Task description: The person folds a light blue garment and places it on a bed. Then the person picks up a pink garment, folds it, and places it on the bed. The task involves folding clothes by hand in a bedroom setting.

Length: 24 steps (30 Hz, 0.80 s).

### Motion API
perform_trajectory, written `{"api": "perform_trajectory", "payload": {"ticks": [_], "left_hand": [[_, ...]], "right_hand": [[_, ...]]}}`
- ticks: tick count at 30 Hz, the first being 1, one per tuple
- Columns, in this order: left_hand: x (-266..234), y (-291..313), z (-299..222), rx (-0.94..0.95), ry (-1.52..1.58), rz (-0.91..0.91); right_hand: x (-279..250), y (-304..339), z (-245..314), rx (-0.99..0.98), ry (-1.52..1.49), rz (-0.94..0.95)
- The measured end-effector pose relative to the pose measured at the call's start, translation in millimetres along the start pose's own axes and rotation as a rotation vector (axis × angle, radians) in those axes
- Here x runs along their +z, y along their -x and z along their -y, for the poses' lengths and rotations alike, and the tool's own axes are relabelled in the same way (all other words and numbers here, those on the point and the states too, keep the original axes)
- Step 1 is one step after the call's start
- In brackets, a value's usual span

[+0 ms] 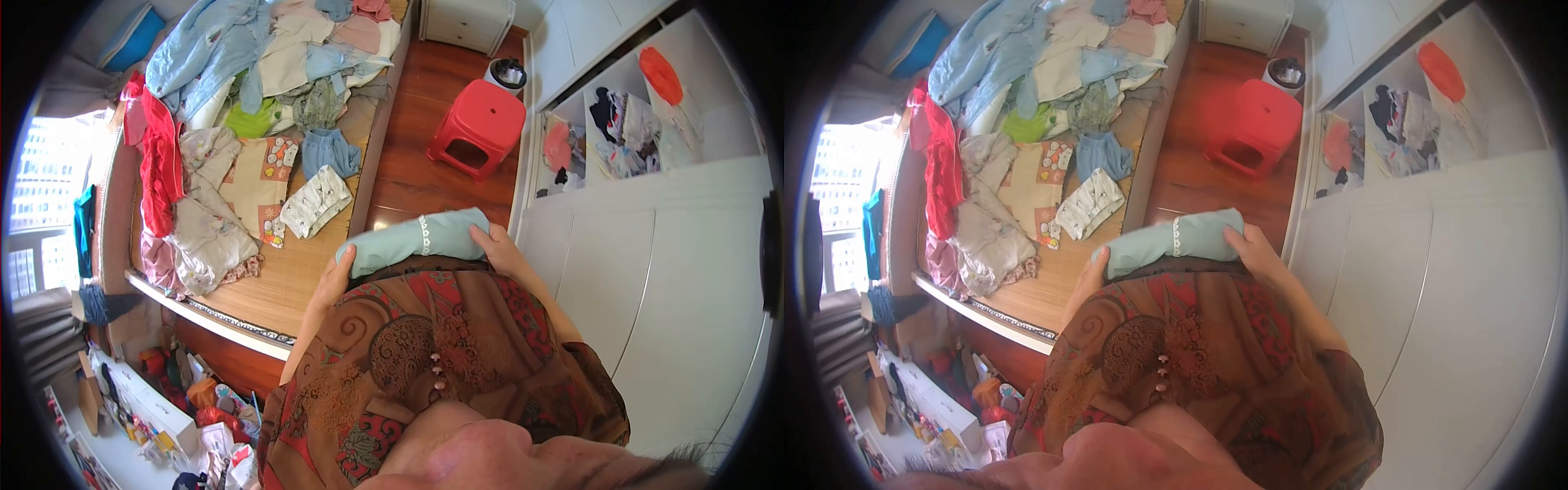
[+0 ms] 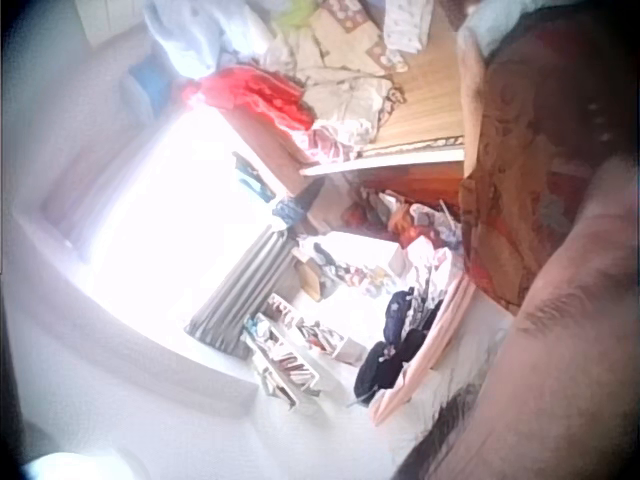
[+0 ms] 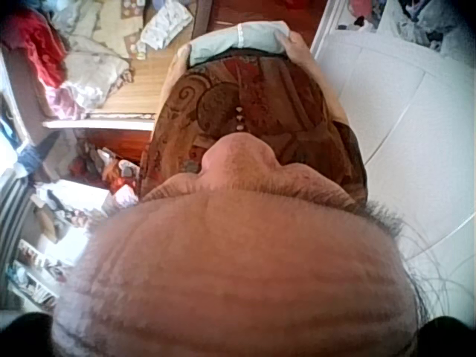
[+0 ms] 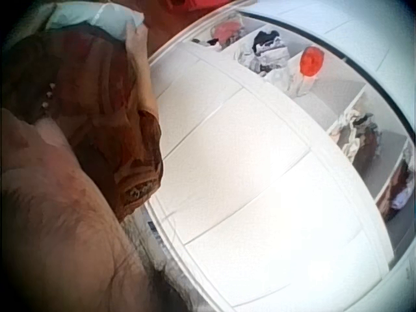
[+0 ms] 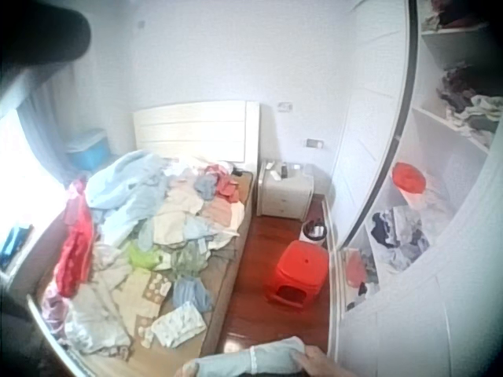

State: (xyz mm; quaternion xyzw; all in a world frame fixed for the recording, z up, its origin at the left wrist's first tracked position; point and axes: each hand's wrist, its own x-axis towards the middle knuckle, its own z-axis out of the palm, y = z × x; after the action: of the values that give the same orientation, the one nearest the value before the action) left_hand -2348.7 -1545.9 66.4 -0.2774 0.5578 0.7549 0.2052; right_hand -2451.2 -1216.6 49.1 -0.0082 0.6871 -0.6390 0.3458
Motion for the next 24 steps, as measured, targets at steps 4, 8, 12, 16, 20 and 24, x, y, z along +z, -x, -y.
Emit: {"api": "perform_trajectory", "payload": {"ticks": [4, 8, 12, 16, 20, 24], "left_hand": [[36, -41, -36, 0.118, 0.077, -0.168], [67, -82, -117, 0.149, -0.199, -0.471], [95, -110, -175, 0.211, 0.133, -0.396], [99, -115, -187, 0.160, 0.336, -0.381], [86, -112, -179, 0.091, 0.453, -0.364], [66, -118, -189, 0.027, 0.484, -0.364]], "right_hand": [[-35, -63, 37, -0.286, 0.079, -0.089], [-75, -133, 88, -0.509, 0.145, -0.180], [-102, -188, 147, -0.390, -0.002, -0.177], [-103, -217, 177, -0.278, -0.054, -0.135], [-102, -226, 187, -0.308, 0.149, -0.079], [-90, -219, 207, -0.253, 0.376, -0.049]]}}
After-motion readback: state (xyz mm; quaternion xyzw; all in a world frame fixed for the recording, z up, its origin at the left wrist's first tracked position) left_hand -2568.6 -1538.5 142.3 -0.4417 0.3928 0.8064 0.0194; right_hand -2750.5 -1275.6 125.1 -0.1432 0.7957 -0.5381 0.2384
